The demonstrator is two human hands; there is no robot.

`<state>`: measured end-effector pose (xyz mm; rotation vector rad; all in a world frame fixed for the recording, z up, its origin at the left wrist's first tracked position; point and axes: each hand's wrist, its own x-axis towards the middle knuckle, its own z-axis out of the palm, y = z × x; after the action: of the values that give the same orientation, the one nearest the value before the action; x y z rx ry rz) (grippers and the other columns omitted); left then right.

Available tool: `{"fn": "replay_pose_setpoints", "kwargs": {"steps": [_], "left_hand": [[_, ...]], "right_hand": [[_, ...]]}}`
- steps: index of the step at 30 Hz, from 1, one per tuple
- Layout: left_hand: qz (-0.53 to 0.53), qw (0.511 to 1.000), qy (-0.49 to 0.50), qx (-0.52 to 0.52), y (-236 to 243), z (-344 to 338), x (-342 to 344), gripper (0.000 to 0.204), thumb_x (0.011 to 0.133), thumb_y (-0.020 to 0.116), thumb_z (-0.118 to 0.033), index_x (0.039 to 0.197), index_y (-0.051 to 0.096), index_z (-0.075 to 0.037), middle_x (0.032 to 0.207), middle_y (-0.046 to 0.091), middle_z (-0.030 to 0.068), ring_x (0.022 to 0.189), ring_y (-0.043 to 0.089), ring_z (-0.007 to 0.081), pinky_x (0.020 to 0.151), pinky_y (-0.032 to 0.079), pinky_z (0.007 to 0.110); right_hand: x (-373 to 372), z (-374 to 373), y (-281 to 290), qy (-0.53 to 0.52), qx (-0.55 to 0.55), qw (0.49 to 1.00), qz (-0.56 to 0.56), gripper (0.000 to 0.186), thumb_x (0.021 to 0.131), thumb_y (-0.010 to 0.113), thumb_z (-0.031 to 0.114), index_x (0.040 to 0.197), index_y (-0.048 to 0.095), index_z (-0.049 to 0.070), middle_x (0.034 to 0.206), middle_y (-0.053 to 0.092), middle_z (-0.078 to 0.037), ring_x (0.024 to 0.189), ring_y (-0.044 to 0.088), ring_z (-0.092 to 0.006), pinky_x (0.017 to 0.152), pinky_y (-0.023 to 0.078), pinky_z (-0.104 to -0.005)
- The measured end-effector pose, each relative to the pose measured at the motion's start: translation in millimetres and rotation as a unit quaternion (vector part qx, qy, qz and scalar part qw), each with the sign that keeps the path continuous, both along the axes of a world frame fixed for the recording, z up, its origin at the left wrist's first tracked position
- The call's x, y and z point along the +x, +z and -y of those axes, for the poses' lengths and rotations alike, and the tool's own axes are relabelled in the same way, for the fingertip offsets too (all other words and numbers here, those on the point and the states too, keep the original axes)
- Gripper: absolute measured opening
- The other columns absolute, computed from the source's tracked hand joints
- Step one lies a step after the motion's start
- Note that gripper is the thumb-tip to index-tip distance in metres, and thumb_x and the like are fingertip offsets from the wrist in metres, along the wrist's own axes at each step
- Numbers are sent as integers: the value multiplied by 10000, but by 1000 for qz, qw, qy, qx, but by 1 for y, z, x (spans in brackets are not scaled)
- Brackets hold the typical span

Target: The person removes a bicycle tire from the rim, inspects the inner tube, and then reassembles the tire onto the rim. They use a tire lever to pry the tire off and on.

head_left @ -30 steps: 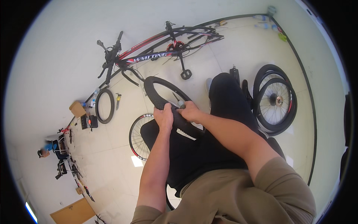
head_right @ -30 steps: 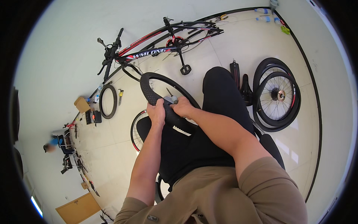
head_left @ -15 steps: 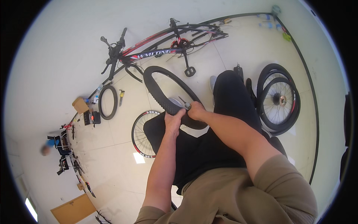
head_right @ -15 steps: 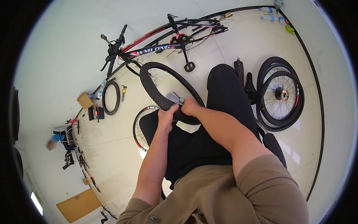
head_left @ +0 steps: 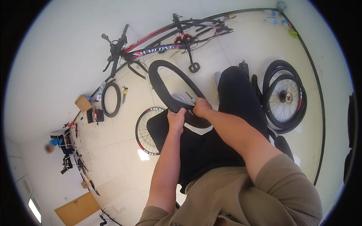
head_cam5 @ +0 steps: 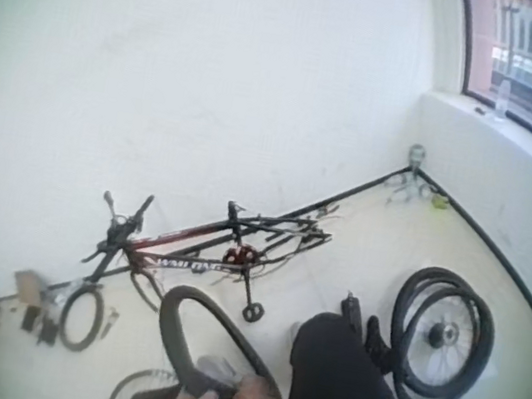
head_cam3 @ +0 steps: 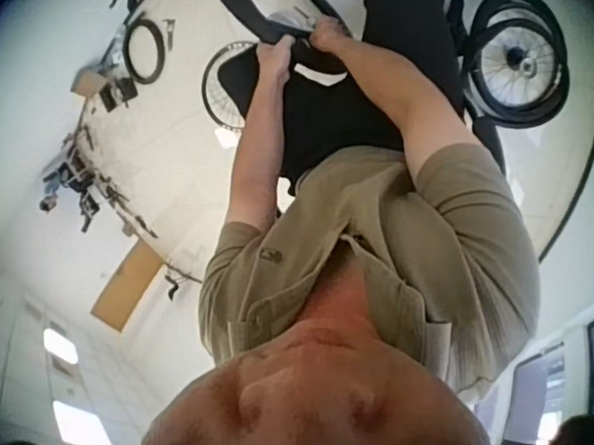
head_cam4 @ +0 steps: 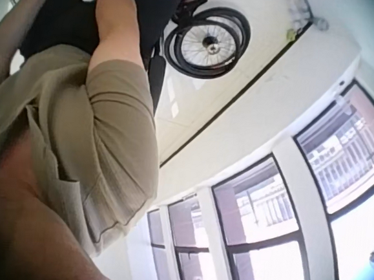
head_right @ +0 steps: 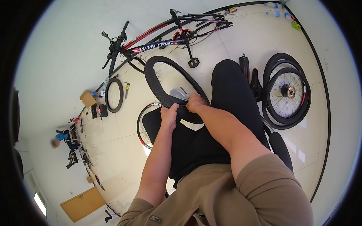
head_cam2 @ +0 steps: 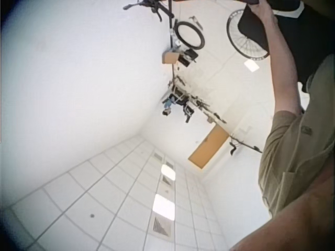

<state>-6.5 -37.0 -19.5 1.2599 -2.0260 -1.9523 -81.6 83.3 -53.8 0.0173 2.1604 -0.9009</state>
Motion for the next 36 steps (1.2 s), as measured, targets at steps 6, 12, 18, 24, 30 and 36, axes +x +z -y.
{"fn": "replay_pose_setpoints", "kwargs": {"steps": [6, 12, 18, 24, 30, 36], "left_hand": [[-29, 996, -41, 78, 3, 0, 3, 404, 771, 631, 30, 1167, 553, 8, 1036, 638, 71, 913, 619, 178, 830, 508, 310], [-10, 997, -61, 56, 1, -6, 6, 417, 765, 631, 49, 1169, 546, -7, 1050, 625, 65, 933, 611, 175, 842, 503, 313], [-20, 994, -68, 80, -1, -4, 6, 423, 755, 627, 61, 1164, 543, -11, 1027, 630, 71, 910, 621, 177, 815, 510, 313], [-2, 997, -34, 73, 15, -18, 3, 441, 730, 641, 81, 1152, 541, 2, 998, 643, 74, 873, 637, 187, 798, 525, 318], [-12, 999, -27, 43, 15, -23, 5, 461, 714, 645, 101, 1149, 533, -3, 1014, 633, 75, 866, 642, 211, 803, 537, 340], [-11, 998, -40, 42, 17, -20, 6, 423, 718, 628, 117, 1123, 571, 6, 1015, 658, 86, 882, 665, 217, 807, 550, 348]], "right_hand": [[-7, 0, -21, 22, -98, 991, -91, 300, 791, 663, 91, 1079, 694, 14, 948, 732, -200, 865, 724, -334, 714, 557, -425], [-14, -5, 13, -36, -276, 952, 128, 260, 774, 726, 102, 1008, 675, 1, 729, 633, -102, 593, 578, -164, 496, 448, -330], [-12, -2, 9, -38, -250, 964, 85, 270, 771, 728, 98, 1015, 674, -4, 786, 671, -116, 668, 641, -199, 565, 502, -351], [-11, 6, -14, -14, -166, 986, 5, 406, 753, 768, 194, 1101, 671, 8, 1130, 689, -226, 1102, 653, -372, 935, 520, -435], [-12, 2, 2, -25, -65, 997, -17, 382, 770, 684, 114, 1138, 662, 11, 1181, 678, -229, 1149, 641, -367, 964, 516, -439], [-16, -7, 8, -18, -44, 999, 19, 294, 781, 623, 92, 1058, 690, 18, 1074, 710, -223, 1029, 690, -369, 907, 535, -444]]}}
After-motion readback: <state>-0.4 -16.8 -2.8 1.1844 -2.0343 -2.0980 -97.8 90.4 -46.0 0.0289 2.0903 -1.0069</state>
